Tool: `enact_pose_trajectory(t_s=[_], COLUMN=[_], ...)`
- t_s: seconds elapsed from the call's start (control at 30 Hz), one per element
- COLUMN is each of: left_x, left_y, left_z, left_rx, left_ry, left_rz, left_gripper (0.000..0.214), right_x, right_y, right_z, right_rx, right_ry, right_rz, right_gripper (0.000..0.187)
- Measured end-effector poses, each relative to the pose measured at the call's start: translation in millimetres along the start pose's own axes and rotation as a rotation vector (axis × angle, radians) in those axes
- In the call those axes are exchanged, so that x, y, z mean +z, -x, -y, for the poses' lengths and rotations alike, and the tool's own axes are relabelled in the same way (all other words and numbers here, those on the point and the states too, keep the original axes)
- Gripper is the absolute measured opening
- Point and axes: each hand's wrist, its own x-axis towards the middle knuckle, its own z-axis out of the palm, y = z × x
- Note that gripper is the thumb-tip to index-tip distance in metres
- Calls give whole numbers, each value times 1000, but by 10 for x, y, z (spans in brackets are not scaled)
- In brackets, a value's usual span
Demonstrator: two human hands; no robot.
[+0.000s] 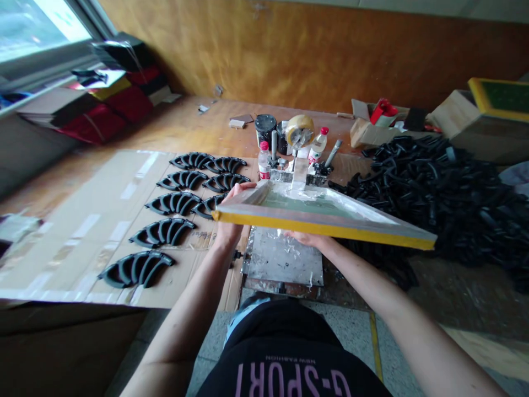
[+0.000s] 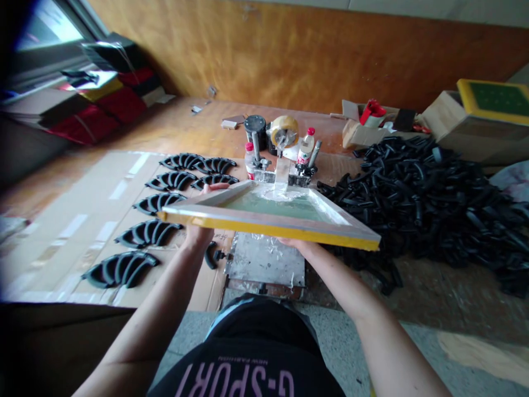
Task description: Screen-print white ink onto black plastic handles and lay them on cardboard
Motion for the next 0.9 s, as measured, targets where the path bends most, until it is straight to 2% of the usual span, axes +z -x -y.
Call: enact_pose_trajectory(t_s=[0.1, 0.2, 0.27, 0.37, 0.47, 0.53, 0.63, 0.7, 0.77, 0.83, 0.9], left_x=[23, 29, 43, 75, 69, 9, -156, -272, -352, -381, -375], left_y=[-97, -122, -112, -98, -75, -22, 145, 293, 433, 537, 597], left_z=[1, 12, 2, -47, -105, -106, 17, 196, 429, 673, 881], left_rx=[64, 73, 72, 51, 33, 0, -138, -267, -389, -473, -505], left_ry=[-47, -27, -5, -2, -16, -24, -62, -111, -139, -158, -197], left_rz=[-42, -55, -54, -58, -47, -11, 72, 133, 190, 214, 202], left_gripper=[46, 45, 44, 41, 40, 41, 45, 46, 49, 61, 72], right_x=[57, 121, 154, 128, -51, -243, -540, -692, -790, -831, -816], right_y=[-47, -41, -20, 47, 171, 255, 282, 183, -9, -251, -478], right_z=[97, 87, -7, -283, -660, -888, -1034, -949, -749, -513, -318], right_rx=[-13, 79, 144, 200, 286, 334, 386, 356, 228, 66, -25], right_ry=[38, 50, 15, -55, -120, -134, -138, -158, -136, -57, 24], right_rz=[1, -99, -189, -323, -457, -517, -609, -686, -712, -652, -529], right_gripper=[50, 48, 40, 28, 23, 26, 31, 52, 74, 77, 66])
